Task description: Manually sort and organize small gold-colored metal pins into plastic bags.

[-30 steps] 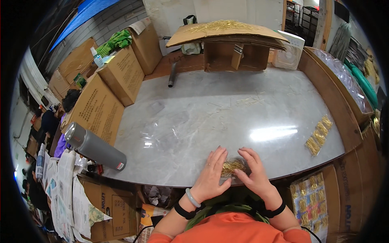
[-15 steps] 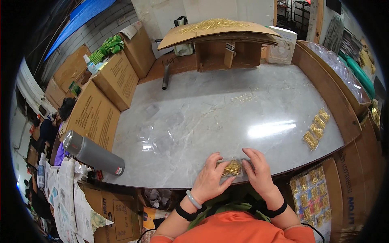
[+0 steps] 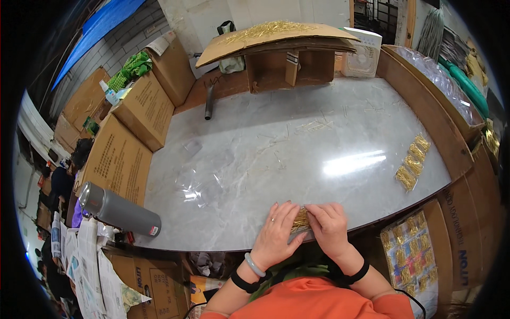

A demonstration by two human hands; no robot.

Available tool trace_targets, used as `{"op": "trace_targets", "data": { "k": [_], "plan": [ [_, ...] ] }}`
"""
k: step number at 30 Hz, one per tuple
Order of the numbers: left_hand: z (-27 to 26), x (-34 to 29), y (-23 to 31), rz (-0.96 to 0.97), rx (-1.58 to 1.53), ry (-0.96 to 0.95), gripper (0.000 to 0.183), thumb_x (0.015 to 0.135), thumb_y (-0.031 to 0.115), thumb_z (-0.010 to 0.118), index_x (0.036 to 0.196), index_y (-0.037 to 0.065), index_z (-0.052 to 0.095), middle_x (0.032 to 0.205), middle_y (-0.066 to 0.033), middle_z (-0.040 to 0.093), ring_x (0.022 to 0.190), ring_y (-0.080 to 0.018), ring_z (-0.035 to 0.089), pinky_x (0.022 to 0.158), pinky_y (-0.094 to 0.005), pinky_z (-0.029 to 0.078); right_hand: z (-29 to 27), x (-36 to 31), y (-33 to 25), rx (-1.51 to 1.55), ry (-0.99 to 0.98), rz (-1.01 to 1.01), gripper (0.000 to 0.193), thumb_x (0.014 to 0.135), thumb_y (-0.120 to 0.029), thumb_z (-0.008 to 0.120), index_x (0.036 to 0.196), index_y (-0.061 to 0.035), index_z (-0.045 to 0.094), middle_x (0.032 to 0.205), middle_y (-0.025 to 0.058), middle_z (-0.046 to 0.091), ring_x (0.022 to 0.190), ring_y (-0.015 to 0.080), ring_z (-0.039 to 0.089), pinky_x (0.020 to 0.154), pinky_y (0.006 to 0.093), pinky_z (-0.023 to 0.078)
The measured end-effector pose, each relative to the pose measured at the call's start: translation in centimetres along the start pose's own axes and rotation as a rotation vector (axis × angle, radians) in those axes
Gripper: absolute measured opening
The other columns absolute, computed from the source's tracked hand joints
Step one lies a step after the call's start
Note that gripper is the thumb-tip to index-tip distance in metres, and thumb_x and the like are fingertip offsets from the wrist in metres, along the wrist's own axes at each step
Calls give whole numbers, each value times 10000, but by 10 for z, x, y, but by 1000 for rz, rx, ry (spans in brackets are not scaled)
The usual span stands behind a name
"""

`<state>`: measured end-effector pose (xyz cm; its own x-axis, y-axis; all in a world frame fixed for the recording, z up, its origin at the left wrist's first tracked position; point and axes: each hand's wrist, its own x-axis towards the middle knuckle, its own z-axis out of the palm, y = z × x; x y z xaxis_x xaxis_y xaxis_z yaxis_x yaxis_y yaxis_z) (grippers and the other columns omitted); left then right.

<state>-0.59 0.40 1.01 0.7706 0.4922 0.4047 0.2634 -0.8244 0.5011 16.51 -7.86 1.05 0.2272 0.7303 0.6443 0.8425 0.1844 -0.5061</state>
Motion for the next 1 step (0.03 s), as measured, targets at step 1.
{"op": "trace_targets", "data": {
  "k": [1],
  "plan": [
    [0,-1,0,-6,-5,-2,684,910,302,735,1448,-7,447,1446,-214,501,1411,-402,435,1205,-567,280,3,2,1,-2,9,-32,279,841,-42,748,1113,-86,704,974,91,701,874,308,627,790,399,508]
  ]
}}
